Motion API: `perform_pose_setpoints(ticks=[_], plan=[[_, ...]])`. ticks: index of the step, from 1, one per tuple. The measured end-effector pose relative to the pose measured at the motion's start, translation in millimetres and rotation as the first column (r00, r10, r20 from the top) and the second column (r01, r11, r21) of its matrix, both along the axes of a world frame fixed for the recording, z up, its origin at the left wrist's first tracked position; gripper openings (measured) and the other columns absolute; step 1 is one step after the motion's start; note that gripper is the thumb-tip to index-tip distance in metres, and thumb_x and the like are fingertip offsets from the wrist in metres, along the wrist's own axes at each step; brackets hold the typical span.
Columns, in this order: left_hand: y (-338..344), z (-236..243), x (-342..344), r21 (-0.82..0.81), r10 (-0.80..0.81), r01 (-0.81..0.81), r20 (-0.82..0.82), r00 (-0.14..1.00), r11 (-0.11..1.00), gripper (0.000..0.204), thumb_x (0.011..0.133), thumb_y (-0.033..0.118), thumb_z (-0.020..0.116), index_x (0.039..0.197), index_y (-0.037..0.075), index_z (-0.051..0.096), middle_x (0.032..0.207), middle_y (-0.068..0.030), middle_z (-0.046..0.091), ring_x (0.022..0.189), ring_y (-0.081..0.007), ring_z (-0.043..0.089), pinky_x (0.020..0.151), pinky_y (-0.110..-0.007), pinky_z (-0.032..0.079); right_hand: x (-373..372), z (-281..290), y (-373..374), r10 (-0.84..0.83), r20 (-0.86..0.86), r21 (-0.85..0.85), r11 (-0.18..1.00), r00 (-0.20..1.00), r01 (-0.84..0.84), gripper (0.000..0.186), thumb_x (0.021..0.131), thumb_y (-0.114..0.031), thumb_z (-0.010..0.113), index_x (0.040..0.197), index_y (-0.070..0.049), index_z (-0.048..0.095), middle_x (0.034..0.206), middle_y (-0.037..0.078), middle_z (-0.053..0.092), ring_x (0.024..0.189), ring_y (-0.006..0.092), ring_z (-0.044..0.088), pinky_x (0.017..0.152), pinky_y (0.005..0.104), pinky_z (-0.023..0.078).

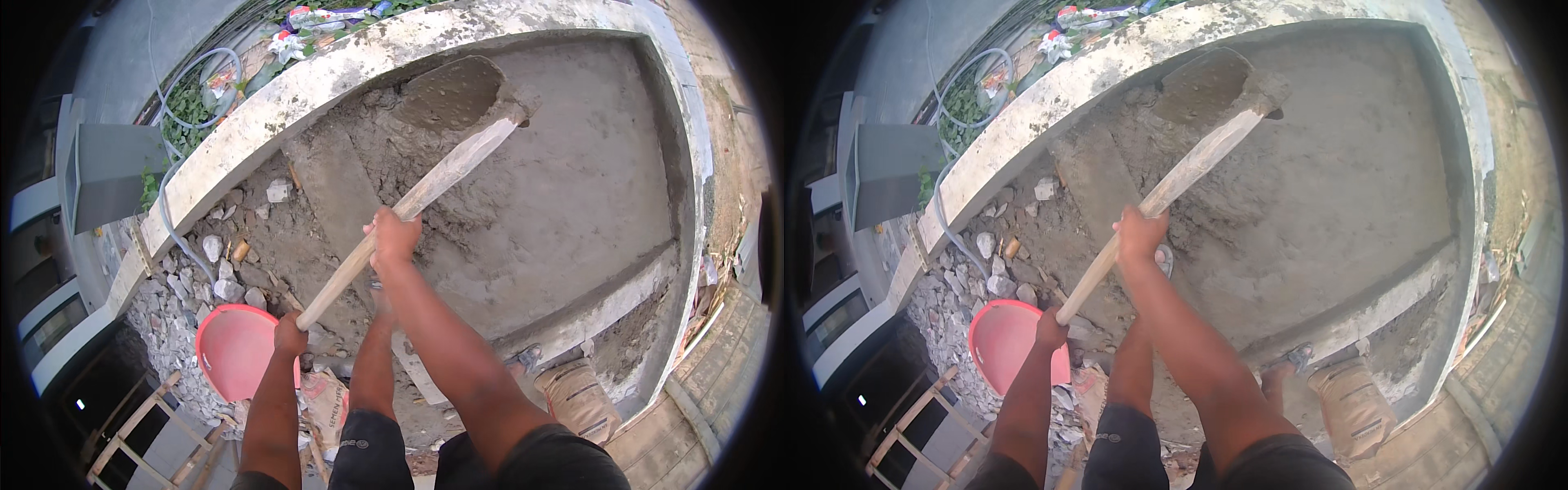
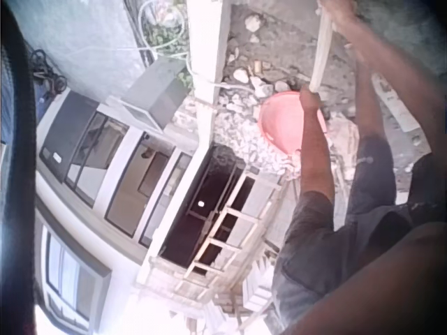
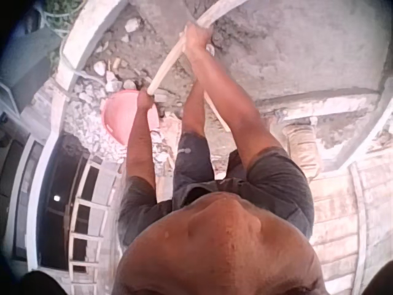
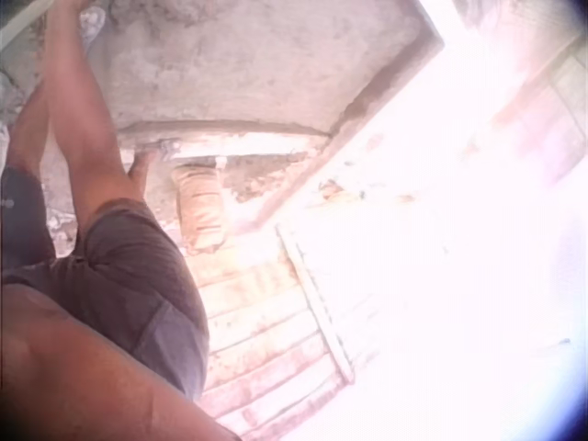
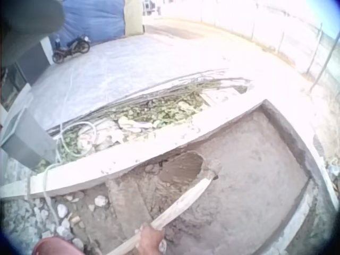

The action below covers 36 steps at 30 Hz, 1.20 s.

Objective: The person mixes cement and water in a rectangular concrete basin using a hoe. They repeatedly turn and fold the mixture to achieve a uniform consistency, occasionally pausing to retrieve water from a pink bucket.

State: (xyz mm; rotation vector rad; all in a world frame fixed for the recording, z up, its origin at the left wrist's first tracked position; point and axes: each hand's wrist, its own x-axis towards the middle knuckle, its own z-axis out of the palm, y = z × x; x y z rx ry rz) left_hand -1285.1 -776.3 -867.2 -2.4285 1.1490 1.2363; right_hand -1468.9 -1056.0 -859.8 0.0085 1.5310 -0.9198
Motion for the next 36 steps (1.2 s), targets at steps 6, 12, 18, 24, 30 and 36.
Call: perform_pose_setpoints(ticks=[6,12,18,24,30,36], plan=[[-50.8,47.7,-103.7,-0.187,-0.376,0.343,-0.194,0.906,0.921,0.050,0.072,0.024,0.081,0.114,0.007,0.059,0.103,-0.0158,0.068,0.096,-0.0379,0.064,0.084,-0.046,0.049,-109.8,27.3,-22.7,0.009,-0.011,-0.100,0.995,1.000,-0.010,0.042,0.079,0.001,0.056,0.118,0.001,0.039,0.076,0.010,0.049,0.051,0.0169,0.052,0.048,0.0349,0.050],[-54.2,133.2,-280.7,0.138,0.026,0.116,-0.747,0.664,0.984,0.068,0.083,0.046,0.074,0.129,0.000,0.050,0.098,-0.0217,0.069,0.094,-0.0386,0.067,0.083,-0.042,0.051,-293.5,37.9,-27.6,0.242,-0.239,0.046,0.970,0.941,-0.238,0.034,0.081,-0.002,0.056,0.111,0.002,0.040,0.076,0.009,0.048,0.051,0.0170,0.051,0.045,0.0358,0.049],[-29.1,88.6,-448.8,0.689,0.686,-0.039,-0.725,-0.063,0.724,0.033,0.090,0.030,0.071,0.102,0.009,0.050,0.066,-0.0001,0.049,0.051,-0.0119,0.051,0.047,-0.028,0.042,-474.3,-57.7,15.1,0.676,-0.580,0.488,0.736,0.455,-0.469,0.054,0.075,-0.011,0.064,0.121,0.007,0.043,0.096,0.025,0.063,0.075,0.0352,0.067,0.069,0.0438,0.056],[21.4,38.1,-535.7,0.892,0.878,-0.051,-0.451,-0.158,0.449,0.020,0.087,0.010,0.067,0.094,0.011,0.048,0.061,0.0020,0.044,0.045,-0.0087,0.041,0.043,-0.027,0.034,-566.5,-140.8,92.8,0.788,-0.523,0.728,0.611,0.324,-0.310,0.052,0.074,-0.011,0.063,0.120,0.006,0.043,0.110,0.029,0.063,0.105,0.0436,0.062,0.091,0.0461,0.051],[46.6,34.5,-424.3,0.872,0.864,-0.072,-0.463,0.198,0.484,0.015,0.085,0.005,0.062,0.095,0.007,0.050,0.064,-0.0008,0.048,0.048,-0.0104,0.046,0.046,-0.027,0.039,-496.2,-161.0,173.4,0.733,-0.518,0.711,0.656,0.441,-0.255,0.051,0.075,-0.008,0.059,0.120,0.006,0.040,0.107,0.031,0.062,0.089,0.0407,0.068,0.068,0.0414,0.057],[-68.9,53.7,-313.1,0.740,0.507,0.159,-0.585,0.634,0.654,0.020,0.082,0.007,0.065,0.097,0.005,0.052,0.070,-0.0009,0.050,0.052,-0.0093,0.047,0.047,-0.026,0.039,-416.4,-147.7,176.9,0.185,-0.476,0.570,0.810,0.860,0.141,0.050,0.079,-0.003,0.060,0.122,0.007,0.036,0.102,0.026,0.059,0.072,0.0313,0.065,0.055,0.0397,0.055]])
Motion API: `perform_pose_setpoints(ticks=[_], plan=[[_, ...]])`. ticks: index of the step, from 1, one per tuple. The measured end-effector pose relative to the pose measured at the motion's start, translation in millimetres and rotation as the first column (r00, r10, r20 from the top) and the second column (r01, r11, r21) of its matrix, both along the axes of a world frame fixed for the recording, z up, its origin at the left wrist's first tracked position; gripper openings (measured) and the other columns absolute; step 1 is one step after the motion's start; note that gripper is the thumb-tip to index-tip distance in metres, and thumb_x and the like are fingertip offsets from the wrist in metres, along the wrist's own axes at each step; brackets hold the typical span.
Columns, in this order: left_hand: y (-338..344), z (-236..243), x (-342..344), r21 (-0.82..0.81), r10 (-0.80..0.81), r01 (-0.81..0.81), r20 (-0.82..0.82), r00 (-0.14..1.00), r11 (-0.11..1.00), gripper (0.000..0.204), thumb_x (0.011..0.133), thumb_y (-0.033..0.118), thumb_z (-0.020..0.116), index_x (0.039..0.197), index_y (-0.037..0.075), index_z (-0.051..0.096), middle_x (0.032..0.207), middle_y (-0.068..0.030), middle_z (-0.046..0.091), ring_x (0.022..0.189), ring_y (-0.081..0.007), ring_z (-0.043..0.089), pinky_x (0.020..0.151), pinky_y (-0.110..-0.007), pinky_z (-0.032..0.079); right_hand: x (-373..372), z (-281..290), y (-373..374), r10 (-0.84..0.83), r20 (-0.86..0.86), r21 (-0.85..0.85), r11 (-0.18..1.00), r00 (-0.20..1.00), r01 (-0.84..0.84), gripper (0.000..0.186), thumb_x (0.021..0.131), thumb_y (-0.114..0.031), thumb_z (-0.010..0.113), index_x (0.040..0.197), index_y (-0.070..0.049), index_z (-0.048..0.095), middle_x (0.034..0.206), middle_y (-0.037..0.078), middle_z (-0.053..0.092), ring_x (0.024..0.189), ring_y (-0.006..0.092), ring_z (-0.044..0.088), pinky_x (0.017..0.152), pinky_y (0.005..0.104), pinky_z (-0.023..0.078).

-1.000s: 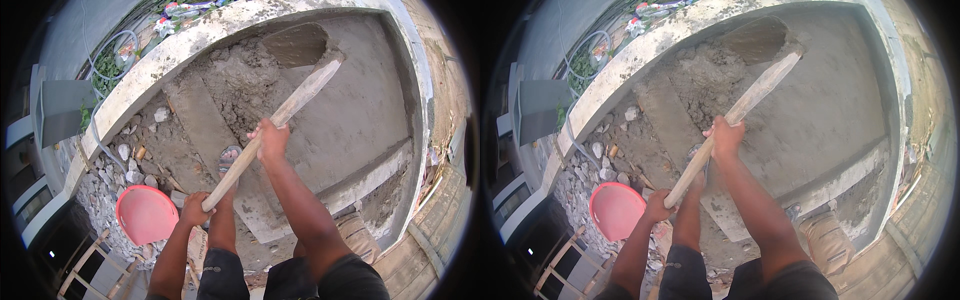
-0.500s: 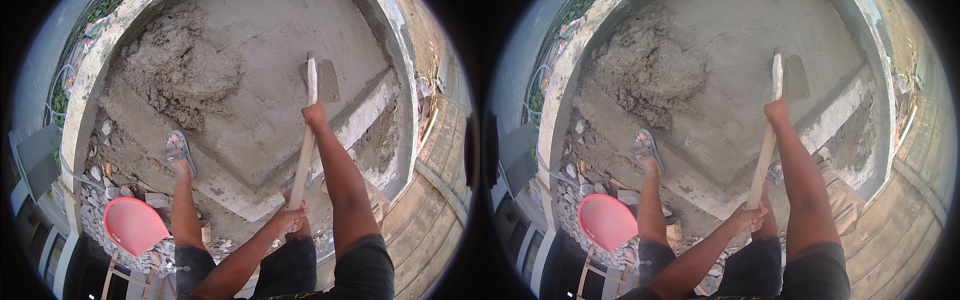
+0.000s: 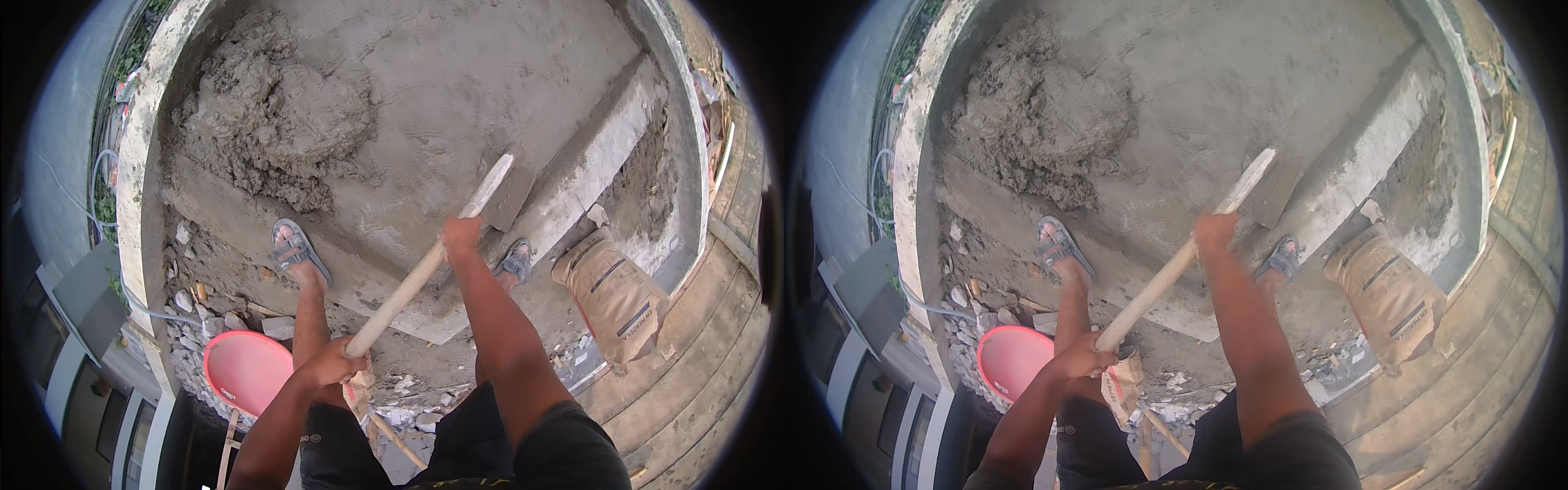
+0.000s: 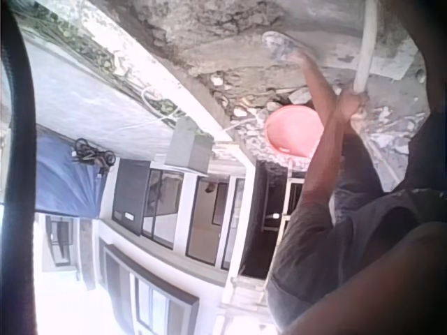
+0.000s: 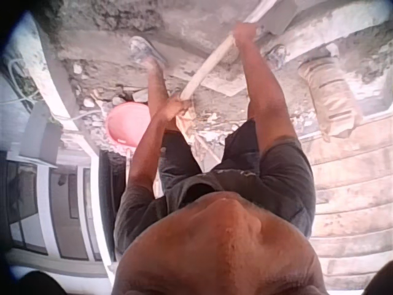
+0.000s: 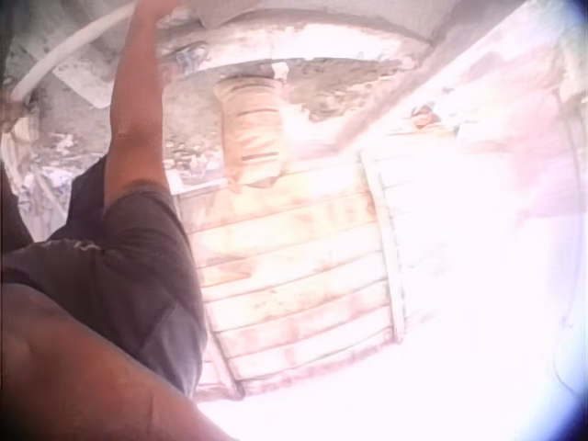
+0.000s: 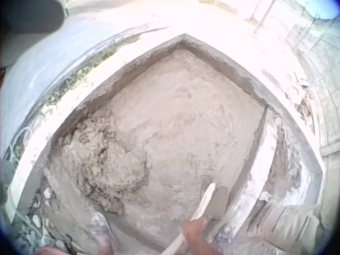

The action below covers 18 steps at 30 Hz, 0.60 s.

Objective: The person mixes cement and water in a rectangular concrete basin using a hoe. They repeatedly turn and fold the mixture to achieve a uniform consistency, occasionally pausing to retrieve water from a pink bucket.

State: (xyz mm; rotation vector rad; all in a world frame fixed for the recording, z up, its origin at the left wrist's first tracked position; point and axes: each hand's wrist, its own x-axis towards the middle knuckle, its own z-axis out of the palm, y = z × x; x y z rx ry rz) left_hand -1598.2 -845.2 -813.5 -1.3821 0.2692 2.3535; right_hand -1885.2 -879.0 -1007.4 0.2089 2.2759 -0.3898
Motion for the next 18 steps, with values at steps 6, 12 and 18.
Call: perform_pose_setpoints(ticks=[6,12,18], plan=[[-25.8,15.0,91.9,0.117,-0.137,0.133,0.030,0.990,0.984,0.024,0.077,0.007,0.069,0.095,0.006,0.053,0.069,-0.0012,0.050,0.051,-0.0097,0.047,0.047,-0.027,0.039,102.3,8.2,39.1,-0.251,0.098,0.134,0.962,0.963,0.237,0.052,0.083,-0.003,0.056,0.128,0.004,0.030,0.116,0.027,0.053,0.079,0.0324,0.064,0.061,0.0418,0.056],[-93.7,31.1,130.1,-0.003,-0.426,0.427,0.067,0.902,0.904,0.030,0.076,0.009,0.069,0.102,0.004,0.056,0.072,-0.0019,0.054,0.054,-0.0102,0.051,0.050,-0.027,0.043,151.4,-4.5,57.9,-0.587,0.165,0.102,0.810,0.793,0.578,0.053,0.083,-0.001,0.054,0.130,-0.001,0.029,0.103,0.021,0.052,0.067,0.0280,0.058,0.056,0.0446,0.051],[-176.7,42.4,165.5,-0.075,-0.557,0.569,0.134,0.819,0.819,0.037,0.075,0.012,0.068,0.109,0.002,0.059,0.072,-0.0042,0.059,0.055,-0.0117,0.056,0.051,-0.029,0.047,200.4,1.8,8.2,-0.719,0.347,0.041,0.653,0.602,0.756,0.053,0.081,0.003,0.054,0.128,-0.003,0.031,0.098,0.017,0.048,0.062,0.0238,0.051,0.051,0.0425,0.044]])
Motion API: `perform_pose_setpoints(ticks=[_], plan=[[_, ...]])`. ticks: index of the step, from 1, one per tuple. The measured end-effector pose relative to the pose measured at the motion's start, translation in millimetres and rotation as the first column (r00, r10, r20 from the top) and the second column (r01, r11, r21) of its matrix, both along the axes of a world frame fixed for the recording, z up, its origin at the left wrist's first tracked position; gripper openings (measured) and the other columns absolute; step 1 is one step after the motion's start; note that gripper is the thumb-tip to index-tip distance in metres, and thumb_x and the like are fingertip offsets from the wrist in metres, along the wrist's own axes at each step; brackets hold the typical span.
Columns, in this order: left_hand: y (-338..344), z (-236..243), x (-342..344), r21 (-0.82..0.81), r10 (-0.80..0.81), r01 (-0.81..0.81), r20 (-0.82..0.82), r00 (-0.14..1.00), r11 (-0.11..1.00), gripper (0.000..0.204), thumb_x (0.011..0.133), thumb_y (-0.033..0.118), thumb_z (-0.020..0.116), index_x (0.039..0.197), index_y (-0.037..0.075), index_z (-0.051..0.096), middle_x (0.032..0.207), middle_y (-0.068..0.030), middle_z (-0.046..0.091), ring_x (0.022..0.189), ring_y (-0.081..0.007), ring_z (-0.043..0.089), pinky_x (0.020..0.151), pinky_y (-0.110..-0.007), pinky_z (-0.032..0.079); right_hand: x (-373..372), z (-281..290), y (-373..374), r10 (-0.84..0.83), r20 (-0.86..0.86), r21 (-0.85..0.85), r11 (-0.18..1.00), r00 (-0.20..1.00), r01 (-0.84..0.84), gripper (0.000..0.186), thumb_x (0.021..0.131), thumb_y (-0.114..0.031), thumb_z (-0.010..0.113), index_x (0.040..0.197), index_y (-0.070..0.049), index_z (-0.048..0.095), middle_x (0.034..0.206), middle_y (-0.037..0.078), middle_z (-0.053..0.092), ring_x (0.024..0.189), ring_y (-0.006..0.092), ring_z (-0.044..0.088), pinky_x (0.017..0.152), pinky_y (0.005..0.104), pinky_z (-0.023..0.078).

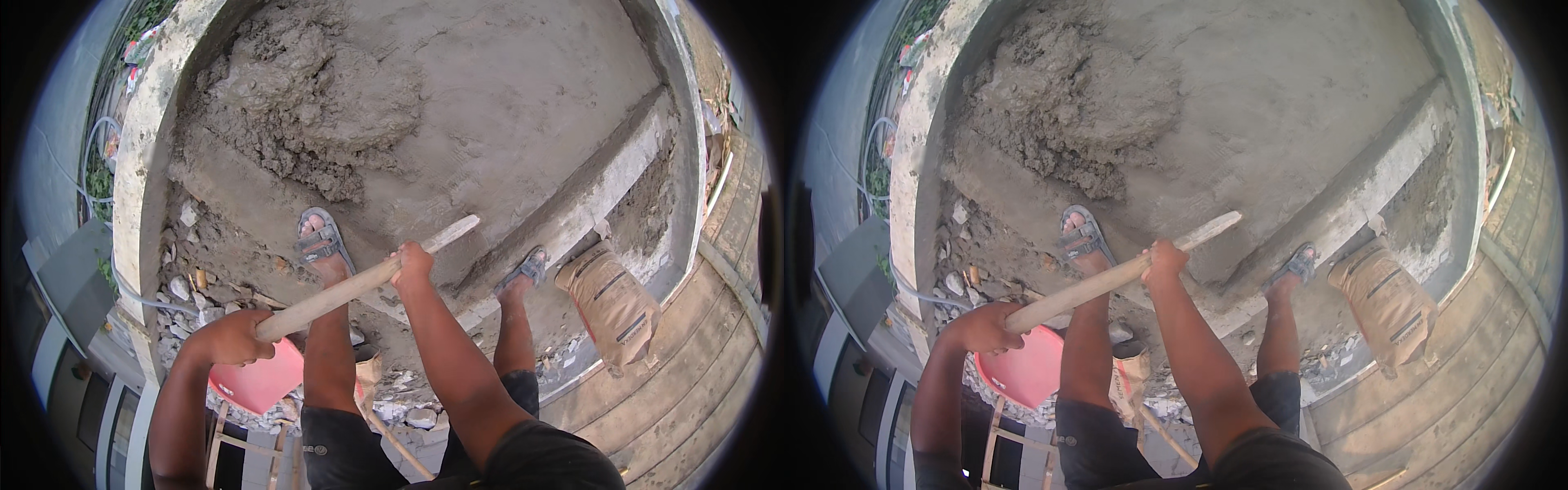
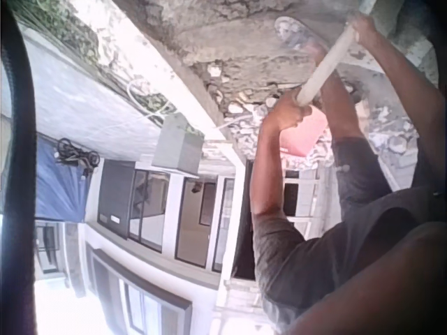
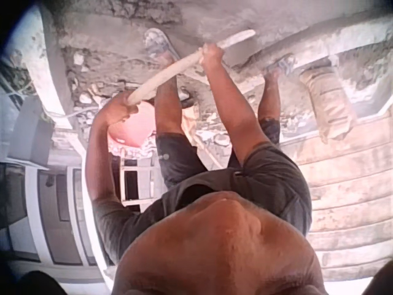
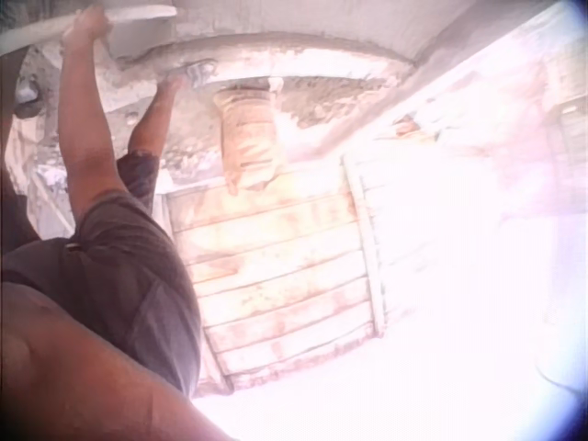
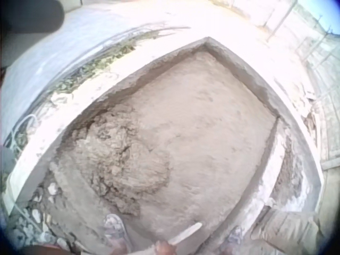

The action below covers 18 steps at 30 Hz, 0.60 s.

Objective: The person mixes cement and water in a rectangular concrete basin using a hoe. They repeatedly turn and fold the mixture to achieve a uniform consistency, occasionally pausing to retrieve water from a pink bucket.

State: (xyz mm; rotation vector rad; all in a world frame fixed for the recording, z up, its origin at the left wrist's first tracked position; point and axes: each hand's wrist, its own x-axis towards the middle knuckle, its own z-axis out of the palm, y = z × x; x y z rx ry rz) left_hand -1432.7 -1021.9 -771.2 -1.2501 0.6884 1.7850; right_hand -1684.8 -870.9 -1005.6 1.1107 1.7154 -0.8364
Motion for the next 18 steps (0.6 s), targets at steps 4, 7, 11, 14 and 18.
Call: perform_pose_setpoints(ticks=[4,7,11,14,18], plan=[[-60.1,11.6,11.6,-0.053,-0.065,0.066,0.026,0.998,0.996,0.039,0.072,0.011,0.069,0.109,0.001,0.060,0.070,-0.0050,0.060,0.052,-0.0113,0.054,0.048,-0.028,0.046,27.9,-2.9,-53.4,-0.058,-0.035,-0.014,0.998,0.998,0.058,0.027,0.080,0.001,0.052,0.105,-0.003,0.042,0.083,0.013,0.047,0.059,0.0241,0.050,0.051,0.0465,0.046],[-100.0,30.7,39.5,-0.093,-0.069,0.075,0.070,0.995,0.993,0.037,0.071,0.009,0.069,0.107,0.001,0.063,0.070,-0.0046,0.060,0.050,-0.0102,0.052,0.047,-0.028,0.046,66.7,12.8,-109.0,-0.079,0.016,-0.023,0.997,0.997,0.079,0.015,0.081,0.000,0.051,0.095,-0.003,0.047,0.077,0.011,0.046,0.057,0.0247,0.049,0.053,0.0497,0.048],[-146.6,57.0,65.4,-0.214,-0.080,0.090,0.056,0.995,0.973,0.036,0.070,0.007,0.069,0.106,0.002,0.065,0.068,-0.0031,0.060,0.049,-0.0094,0.049,0.046,-0.027,0.043,98.9,10.6,-169.5,-0.122,0.056,-0.143,0.981,0.991,0.129,0.056,0.083,-0.001,0.054,0.136,0.000,0.036,0.104,0.017,0.050,0.071,0.0259,0.055,0.058,0.0447,0.050],[-161.4,91.6,89.3,-0.260,-0.054,0.083,0.114,0.992,0.962,0.037,0.070,0.007,0.069,0.106,0.003,0.065,0.068,-0.0027,0.060,0.049,-0.0093,0.049,0.046,-0.027,0.041,136.8,38.0,-205.6,-0.071,0.137,-0.191,0.977,0.988,0.097,0.058,0.083,-0.001,0.055,0.137,0.000,0.036,0.110,0.017,0.051,0.073,0.0263,0.056,0.060,0.0425,0.051],[-172.6,131.3,112.1,-0.268,0.000,0.052,0.191,0.982,0.962,0.035,0.068,0.005,0.068,0.103,0.004,0.067,0.067,-0.0031,0.062,0.048,-0.0093,0.050,0.044,-0.026,0.042,167.8,62.5,-225.0,-0.039,0.121,-0.206,0.977,0.992,0.064,0.061,0.084,-0.003,0.055,0.139,-0.001,0.028,0.117,0.017,0.049,0.078,0.0259,0.058,0.064,0.0392,0.052]])
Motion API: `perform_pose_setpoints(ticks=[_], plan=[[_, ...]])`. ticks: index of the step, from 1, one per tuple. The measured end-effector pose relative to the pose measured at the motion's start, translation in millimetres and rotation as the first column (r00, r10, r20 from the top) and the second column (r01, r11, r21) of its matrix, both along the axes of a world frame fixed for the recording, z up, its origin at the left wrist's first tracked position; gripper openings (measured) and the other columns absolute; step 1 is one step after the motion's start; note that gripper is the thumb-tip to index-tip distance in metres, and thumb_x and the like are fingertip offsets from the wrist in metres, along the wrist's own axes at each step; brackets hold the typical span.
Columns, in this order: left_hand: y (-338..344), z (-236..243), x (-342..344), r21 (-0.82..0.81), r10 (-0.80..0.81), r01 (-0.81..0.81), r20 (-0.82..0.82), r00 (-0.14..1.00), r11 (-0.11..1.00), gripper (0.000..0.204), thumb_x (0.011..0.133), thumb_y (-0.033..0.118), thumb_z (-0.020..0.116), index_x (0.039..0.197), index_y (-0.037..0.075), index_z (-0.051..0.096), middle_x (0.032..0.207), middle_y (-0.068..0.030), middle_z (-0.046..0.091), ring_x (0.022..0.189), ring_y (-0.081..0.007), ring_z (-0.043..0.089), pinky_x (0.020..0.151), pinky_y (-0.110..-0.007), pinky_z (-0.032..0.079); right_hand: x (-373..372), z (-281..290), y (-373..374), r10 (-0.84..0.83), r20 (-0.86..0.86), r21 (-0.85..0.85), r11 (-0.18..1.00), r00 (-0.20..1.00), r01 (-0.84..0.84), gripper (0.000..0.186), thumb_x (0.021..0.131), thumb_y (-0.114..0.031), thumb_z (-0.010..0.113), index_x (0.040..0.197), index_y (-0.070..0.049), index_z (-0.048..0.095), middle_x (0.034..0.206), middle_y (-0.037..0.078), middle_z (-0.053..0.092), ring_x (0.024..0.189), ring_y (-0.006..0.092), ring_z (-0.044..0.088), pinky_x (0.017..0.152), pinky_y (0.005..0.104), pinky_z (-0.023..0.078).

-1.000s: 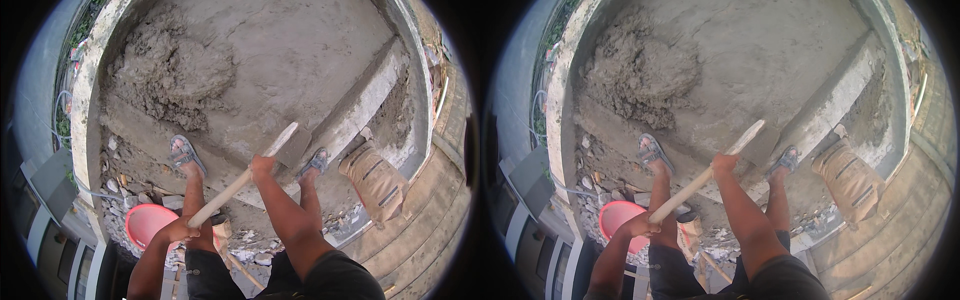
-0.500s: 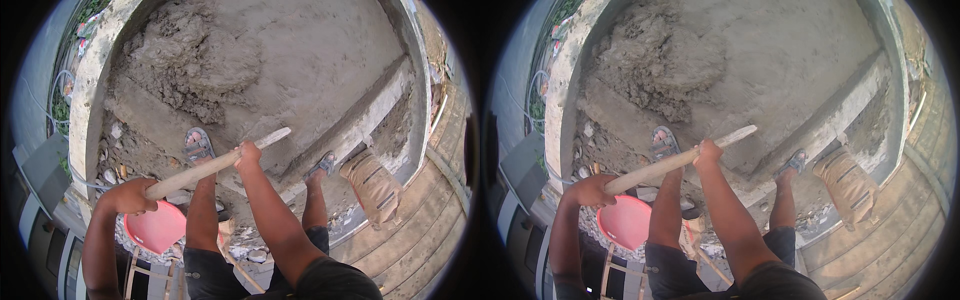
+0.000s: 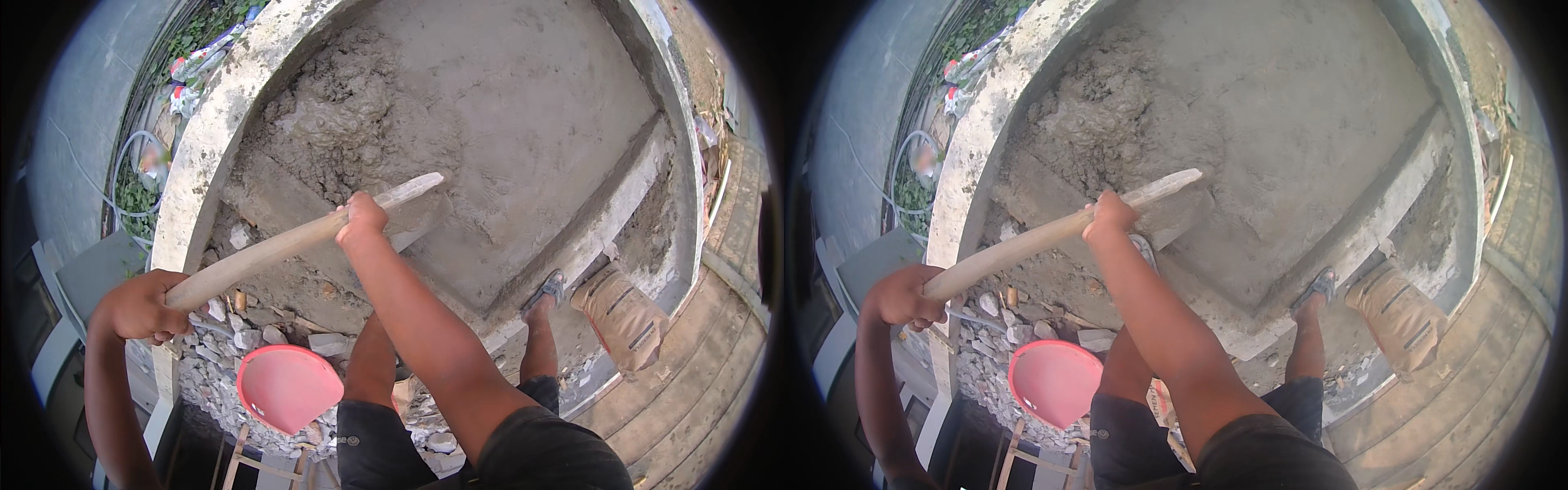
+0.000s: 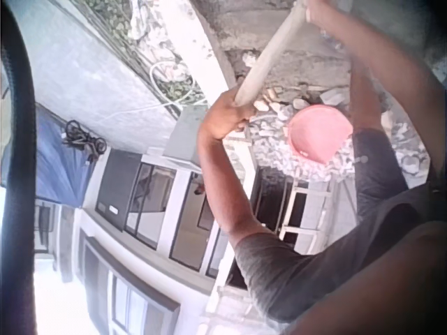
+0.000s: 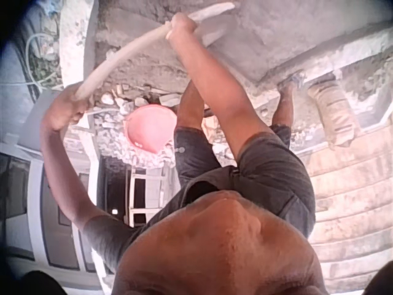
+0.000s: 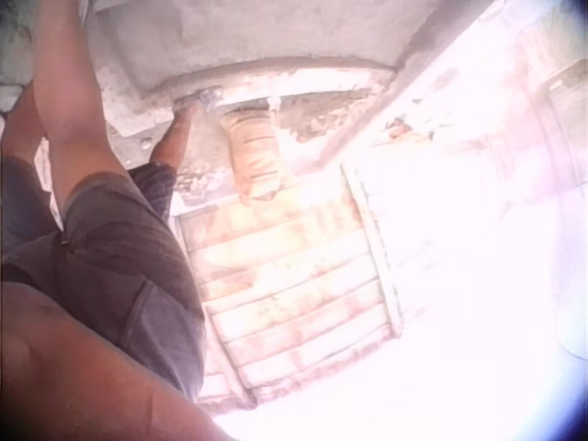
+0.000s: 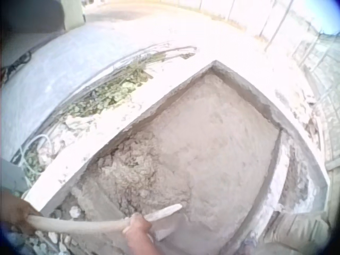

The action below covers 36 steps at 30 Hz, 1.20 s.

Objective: The person mixes cement and water in a rectangular concrete basin using a hoe. They repeatedly turn and fold the mixture to achieve a uniform consistency, occasionally pausing to retrieve water from a pink bucket.

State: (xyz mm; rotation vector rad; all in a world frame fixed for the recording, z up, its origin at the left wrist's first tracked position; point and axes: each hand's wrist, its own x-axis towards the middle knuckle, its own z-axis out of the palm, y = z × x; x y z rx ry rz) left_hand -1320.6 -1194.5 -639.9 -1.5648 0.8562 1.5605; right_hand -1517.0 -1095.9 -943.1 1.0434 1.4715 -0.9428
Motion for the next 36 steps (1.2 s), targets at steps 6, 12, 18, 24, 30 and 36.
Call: perform_pose_setpoints(ticks=[6,12,18,24,30,36], plan=[[7.4,51.2,116.8,-0.049,0.191,-0.196,-0.091,0.977,0.979,0.044,0.058,-0.003,0.074,0.102,-0.001,0.068,0.056,-0.0048,0.058,0.040,-0.0109,0.051,0.041,-0.028,0.041,77.1,94.2,-37.9,0.024,0.001,-0.131,0.991,1.000,-0.023,0.066,0.084,-0.001,0.056,0.137,-0.013,0.019,0.106,0.013,0.042,0.074,0.0235,0.051,0.064,0.0456,0.051],[81.6,27.6,237.9,-0.171,0.168,-0.169,-0.023,0.986,0.971,0.041,0.053,0.001,0.082,0.091,0.002,0.069,0.065,-0.0032,0.063,0.057,-0.0118,0.059,0.056,-0.029,0.047,131.2,141.8,-57.3,0.059,0.133,-0.347,0.938,0.989,-0.009,0.061,0.081,0.002,0.055,0.131,-0.012,0.022,0.089,0.012,0.045,0.064,0.0223,0.051,0.060,0.0452,0.051],[261.7,-116.1,268.7,-0.328,0.014,0.024,0.112,0.994,0.944,0.031,0.067,0.009,0.073,0.097,0.003,0.066,0.083,-0.0121,0.070,0.079,-0.0242,0.067,0.076,-0.038,0.052,147.8,84.8,-0.5,0.292,0.138,-0.415,0.885,0.947,-0.212,0.029,0.076,0.002,0.058,0.103,-0.002,0.046,0.077,0.011,0.051,0.060,0.0232,0.054,0.059,0.0376,0.050],[387.8,-234.2,145.5,-0.561,0.308,-0.172,0.157,0.938,0.810,0.039,0.071,0.011,0.075,0.108,0.004,0.067,0.100,-0.0201,0.070,0.096,-0.0354,0.068,0.084,-0.042,0.054,99.5,41.1,48.7,0.525,0.041,-0.456,0.767,0.850,-0.451,0.034,0.064,0.003,0.060,0.097,-0.002,0.052,0.081,0.009,0.052,0.064,0.0233,0.054,0.064,0.0355,0.044],[420.8,-244.0,57.4,-0.496,0.286,-0.158,0.193,0.939,0.854,0.044,0.070,0.019,0.081,0.110,0.007,0.068,0.103,-0.0168,0.070,0.099,-0.0342,0.067,0.087,-0.045,0.052,30.5,56.4,60.1,0.535,-0.075,-0.514,0.703,0.842,-0.492,0.027,0.062,0.005,0.058,0.088,-0.001,0.052,0.069,0.010,0.054,0.060,0.0237,0.054,0.058,0.0373,0.048],[349.4,-170.8,-60.7,-0.505,0.180,-0.206,-0.101,0.978,0.838,0.036,0.072,0.028,0.082,0.097,0.007,0.066,0.093,-0.0139,0.071,0.087,-0.0330,0.068,0.076,-0.041,0.053,-108.5,109.0,53.9,0.329,-0.149,-0.578,0.736,0.933,-0.352,0.024,0.069,0.006,0.057,0.090,-0.002,0.047,0.069,0.010,0.051,0.054,0.0251,0.055,0.054,0.0404,0.050]])
